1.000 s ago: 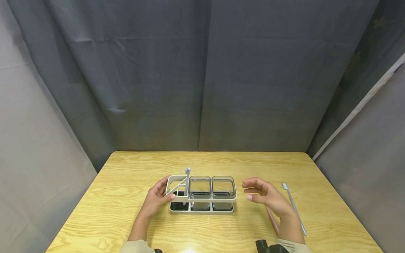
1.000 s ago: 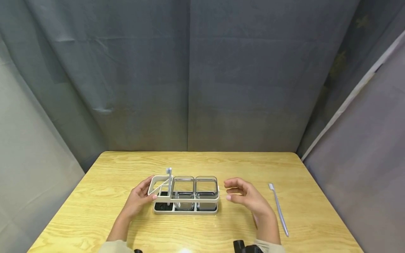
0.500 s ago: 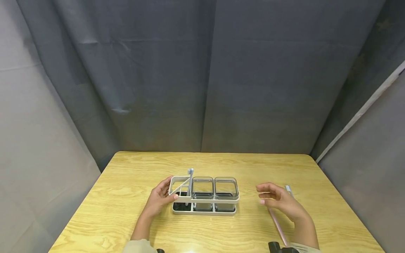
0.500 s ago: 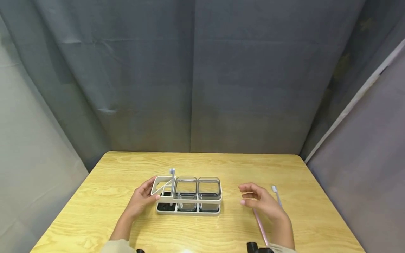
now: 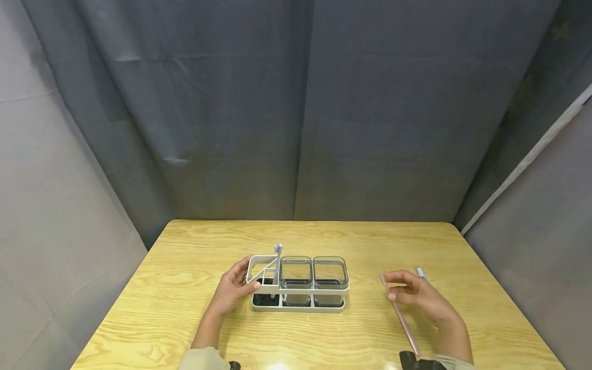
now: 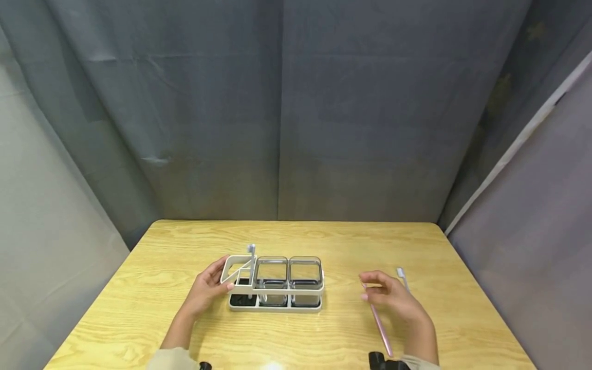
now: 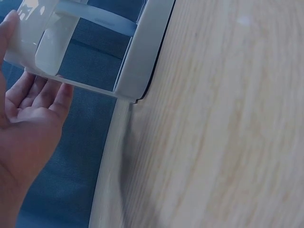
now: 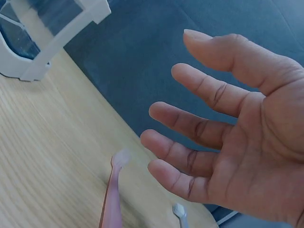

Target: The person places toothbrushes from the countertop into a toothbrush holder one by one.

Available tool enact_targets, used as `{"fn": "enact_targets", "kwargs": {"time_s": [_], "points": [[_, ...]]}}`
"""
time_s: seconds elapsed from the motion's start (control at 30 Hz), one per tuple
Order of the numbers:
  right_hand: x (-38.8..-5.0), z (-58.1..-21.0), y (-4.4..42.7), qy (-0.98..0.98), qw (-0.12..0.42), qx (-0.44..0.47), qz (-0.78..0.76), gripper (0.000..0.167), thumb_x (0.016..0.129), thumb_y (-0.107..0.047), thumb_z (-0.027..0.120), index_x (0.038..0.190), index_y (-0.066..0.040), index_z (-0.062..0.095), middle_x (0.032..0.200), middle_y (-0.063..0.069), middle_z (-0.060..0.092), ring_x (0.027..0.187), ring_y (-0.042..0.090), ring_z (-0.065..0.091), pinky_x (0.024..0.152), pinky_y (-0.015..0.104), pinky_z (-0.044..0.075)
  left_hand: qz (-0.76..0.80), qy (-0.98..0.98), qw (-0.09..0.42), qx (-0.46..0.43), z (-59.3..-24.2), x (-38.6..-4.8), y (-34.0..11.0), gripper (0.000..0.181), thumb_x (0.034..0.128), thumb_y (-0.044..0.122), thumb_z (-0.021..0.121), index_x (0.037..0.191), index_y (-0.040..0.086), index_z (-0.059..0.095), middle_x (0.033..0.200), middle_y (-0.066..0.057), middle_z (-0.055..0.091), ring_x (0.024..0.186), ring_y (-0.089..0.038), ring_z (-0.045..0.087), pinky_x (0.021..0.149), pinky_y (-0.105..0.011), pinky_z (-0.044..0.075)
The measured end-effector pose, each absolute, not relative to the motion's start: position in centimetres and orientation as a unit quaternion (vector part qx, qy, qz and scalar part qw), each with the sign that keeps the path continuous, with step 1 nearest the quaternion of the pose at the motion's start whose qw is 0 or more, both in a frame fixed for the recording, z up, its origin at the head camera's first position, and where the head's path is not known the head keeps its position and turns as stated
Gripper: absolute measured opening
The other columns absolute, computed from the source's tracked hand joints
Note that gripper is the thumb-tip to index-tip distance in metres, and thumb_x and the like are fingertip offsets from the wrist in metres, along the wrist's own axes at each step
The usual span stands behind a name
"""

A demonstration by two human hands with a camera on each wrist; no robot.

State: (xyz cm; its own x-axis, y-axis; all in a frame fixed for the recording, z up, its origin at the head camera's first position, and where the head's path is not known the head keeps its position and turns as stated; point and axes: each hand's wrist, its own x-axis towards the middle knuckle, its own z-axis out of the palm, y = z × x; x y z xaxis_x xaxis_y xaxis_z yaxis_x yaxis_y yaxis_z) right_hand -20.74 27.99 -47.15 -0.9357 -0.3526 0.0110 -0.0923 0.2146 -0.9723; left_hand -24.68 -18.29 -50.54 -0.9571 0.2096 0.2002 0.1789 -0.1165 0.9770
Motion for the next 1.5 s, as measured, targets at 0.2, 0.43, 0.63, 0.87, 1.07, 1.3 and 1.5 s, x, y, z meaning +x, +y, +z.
{"fn": "enact_targets", "kwargs": {"time_s": [0.2, 0.43, 0.63, 0.87, 1.07, 1.3, 1.5], "points": [[-20.7, -47.8, 28.5, 0.775, 0.096, -0.118, -0.613, 0.045, 0.088, -0.006, 0.061, 0.127, 0.008, 0.043, 0.127, 0.03, 0.039, 0.109, 0.044, 0.044, 0.085, 0.042, 0.044, 0.732, 0.665, 0.01, 0.145, -50.5, -24.7, -18.2, 0.076, 0.0759, -0.004, 0.073, 0.141, -0.002, 0.034, 0.141, -0.019, 0.038, 0.13, -0.03, 0.034, 0.104, -0.037, 0.029], [-20.5, -48.8, 29.4, 0.784, 0.097, -0.078, -0.608, 0.052, 0.087, -0.01, 0.063, 0.13, 0.008, 0.04, 0.128, 0.029, 0.041, 0.113, 0.044, 0.044, 0.084, 0.048, 0.046, 0.733, 0.665, 0.011, 0.14, -50.6, -24.8, -18.2, 0.075, 0.0752, -0.005, 0.073, 0.141, 0.0, 0.036, 0.141, -0.018, 0.039, 0.13, -0.029, 0.035, 0.103, -0.034, 0.031], [-20.4, -49.6, 29.8, 0.797, 0.102, -0.057, -0.592, 0.059, 0.085, -0.011, 0.065, 0.134, 0.007, 0.037, 0.131, 0.032, 0.038, 0.115, 0.048, 0.041, 0.081, 0.053, 0.047, 0.733, 0.665, 0.014, 0.139, -50.6, -24.8, -18.1, 0.074, 0.0751, -0.006, 0.073, 0.14, 0.001, 0.037, 0.141, -0.018, 0.039, 0.129, -0.029, 0.035, 0.103, -0.034, 0.031], [-20.1, -49.9, 30.0, 0.798, 0.122, -0.028, -0.589, 0.065, 0.084, -0.013, 0.066, 0.137, 0.006, 0.034, 0.131, 0.032, 0.038, 0.116, 0.043, 0.04, 0.082, 0.05, 0.049, 0.734, 0.665, 0.012, 0.139, -50.6, -24.7, -18.0, 0.073, 0.0765, -0.005, 0.072, 0.14, 0.0, 0.036, 0.141, -0.018, 0.039, 0.13, -0.029, 0.034, 0.101, -0.032, 0.033], [-19.6, -50.2, 30.0, 0.78, 0.144, -0.018, -0.608, 0.069, 0.084, -0.008, 0.065, 0.139, 0.011, 0.027, 0.128, 0.032, 0.037, 0.112, 0.038, 0.041, 0.08, 0.046, 0.051, 0.737, 0.66, 0.011, 0.142, -50.5, -24.7, -18.1, 0.073, 0.0765, -0.005, 0.072, 0.14, 0.0, 0.036, 0.141, -0.019, 0.038, 0.13, -0.03, 0.034, 0.102, -0.035, 0.032], [-19.6, -51.0, 30.1, 0.759, 0.151, -0.022, -0.633, 0.071, 0.079, 0.002, 0.064, 0.138, 0.014, 0.026, 0.123, 0.029, 0.037, 0.102, 0.031, 0.047, 0.079, 0.042, 0.053, 0.737, 0.658, 0.013, 0.152, -50.6, -24.7, -18.3, 0.073, 0.0765, -0.006, 0.071, 0.14, -0.001, 0.036, 0.142, -0.019, 0.037, 0.13, -0.031, 0.034, 0.102, -0.036, 0.032], [-19.8, -51.6, 30.1, 0.765, 0.154, -0.029, -0.625, 0.07, 0.079, 0.001, 0.068, 0.136, 0.015, 0.03, 0.124, 0.03, 0.035, 0.103, 0.032, 0.045, 0.078, 0.039, 0.053, 0.731, 0.665, 0.017, 0.151, -50.6, -24.7, -18.4, 0.074, 0.0767, -0.007, 0.071, 0.141, -0.002, 0.033, 0.142, -0.02, 0.036, 0.13, -0.032, 0.033, 0.102, -0.034, 0.032]]}}
